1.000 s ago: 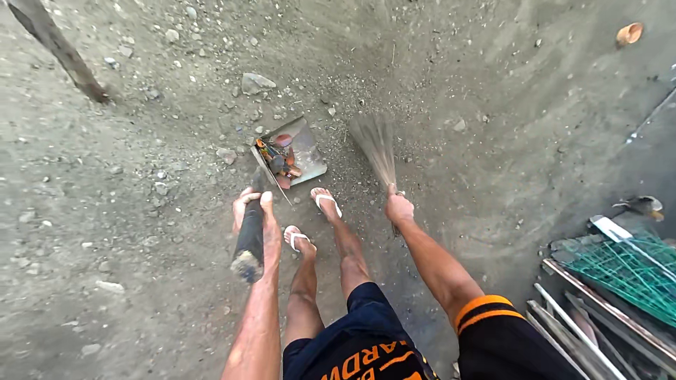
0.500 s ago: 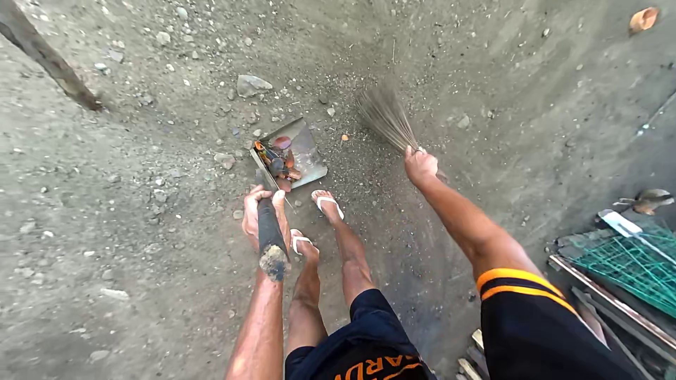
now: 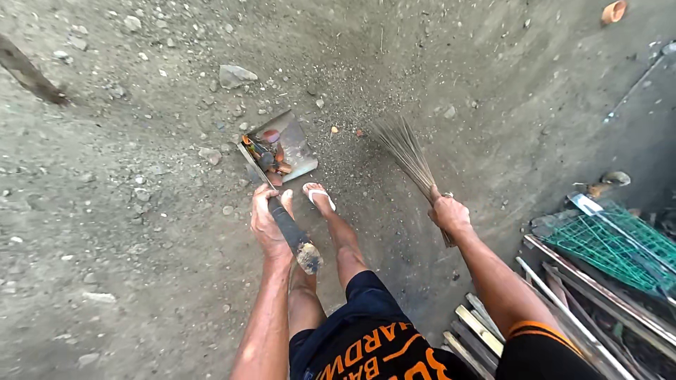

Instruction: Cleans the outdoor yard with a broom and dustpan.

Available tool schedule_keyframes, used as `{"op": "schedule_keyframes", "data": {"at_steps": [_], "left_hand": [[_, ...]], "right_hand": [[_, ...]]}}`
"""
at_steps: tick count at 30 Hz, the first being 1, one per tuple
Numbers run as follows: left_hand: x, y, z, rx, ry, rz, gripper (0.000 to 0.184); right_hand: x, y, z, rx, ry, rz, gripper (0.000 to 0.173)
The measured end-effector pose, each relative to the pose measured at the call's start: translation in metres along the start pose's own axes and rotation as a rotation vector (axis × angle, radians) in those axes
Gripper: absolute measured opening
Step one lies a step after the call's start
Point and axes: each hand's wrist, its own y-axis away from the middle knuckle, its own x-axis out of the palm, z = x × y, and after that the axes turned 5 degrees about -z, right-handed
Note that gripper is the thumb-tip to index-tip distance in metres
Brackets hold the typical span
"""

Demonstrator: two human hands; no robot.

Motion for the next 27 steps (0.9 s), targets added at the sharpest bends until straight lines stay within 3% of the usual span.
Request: {"op": "schedule_keyframes", "data": {"at_steps": [6,9,15,20,24,27], "left_hand": [[0.012,-0.009,-0.014,0.069,-0.032,0.025,0.032],[0.015,-0.015,-0.013,0.095,-0.036,0.051,0.033],[0.012,-0.023,-0.014,0.114,-0.076,0.092,0.032],[0.022,-0.04,-0.042,0.099,-0.201,0.195,0.033],[0.032,-0.079,-0.07,0.041,-0.347,0.344,0.04],[0.041,-0.107,-0.089,0.062,-0.439,0.405,0.054]], "right_hand": [[0.027,-0.02,0.074,0.018,-0.171,0.06,0.081],[0.052,0.004,0.11,-0.048,-0.208,0.135,0.082],[0.081,0.085,0.084,-0.011,-0.324,0.168,0.085],[0.073,0.064,0.102,0.045,-0.362,0.144,0.086],[0.067,0.047,0.157,-0.091,-0.323,0.17,0.078],[0.074,0.082,0.172,-0.251,-0.267,0.217,0.076]]}}
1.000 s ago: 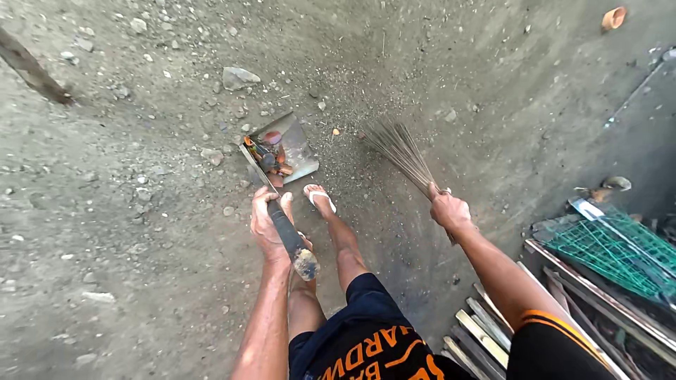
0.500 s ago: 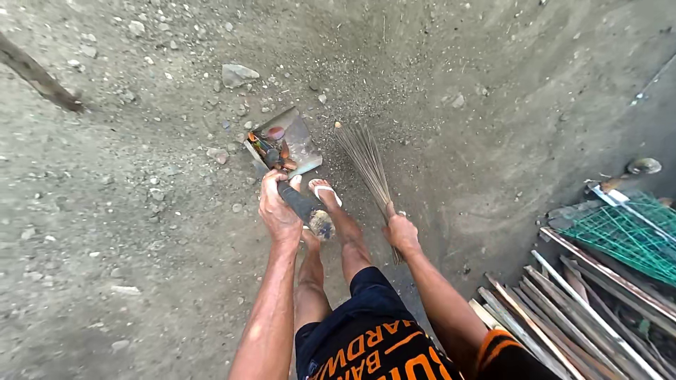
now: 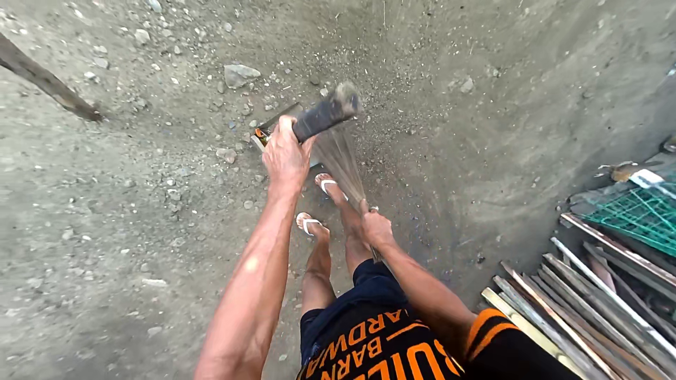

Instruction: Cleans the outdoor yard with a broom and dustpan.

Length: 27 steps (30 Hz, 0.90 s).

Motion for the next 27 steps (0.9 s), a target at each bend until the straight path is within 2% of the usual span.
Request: {"op": "schedule_keyframes", "data": {"at_steps": [4,7,10,12,16,19,22,27], "left_hand": [[-0.007,-0.015,-0.013,0.013,-0.046,0.048,0.06],[-0.006,-0.015,-0.011,0.008,-0.047,0.051,0.06],[-0.007,-0.014,-0.006,0.008,-0.041,0.051,0.06],[-0.009,-0.014,-0.002,0.009,-0.019,0.047,0.06],[-0.009,-0.017,0.003,0.004,-0.013,0.039,0.061],[-0.009,-0.017,0.003,-0.001,-0.024,0.053,0.061],[-0.012,-0.013,0.013,0.006,0.019,0.028,0.059],[-0.016,0.014,0.053,-0.003,0.202,-0.077,0.046]], "right_hand": [[0.014,0.074,-0.013,-0.08,-0.017,0.084,0.078],[0.009,0.103,-0.034,-0.055,-0.075,0.142,0.081],[0.002,0.095,-0.046,0.025,-0.116,0.132,0.082],[-0.004,0.072,-0.042,0.056,-0.115,0.057,0.08],[-0.006,-0.001,-0.004,0.034,-0.104,-0.136,0.07],[0.006,-0.042,0.027,-0.052,-0.019,-0.143,0.067],[0.011,-0.017,0.032,-0.124,0.089,-0.07,0.065],[0.01,0.056,-0.012,-0.098,0.075,0.011,0.069]]}}
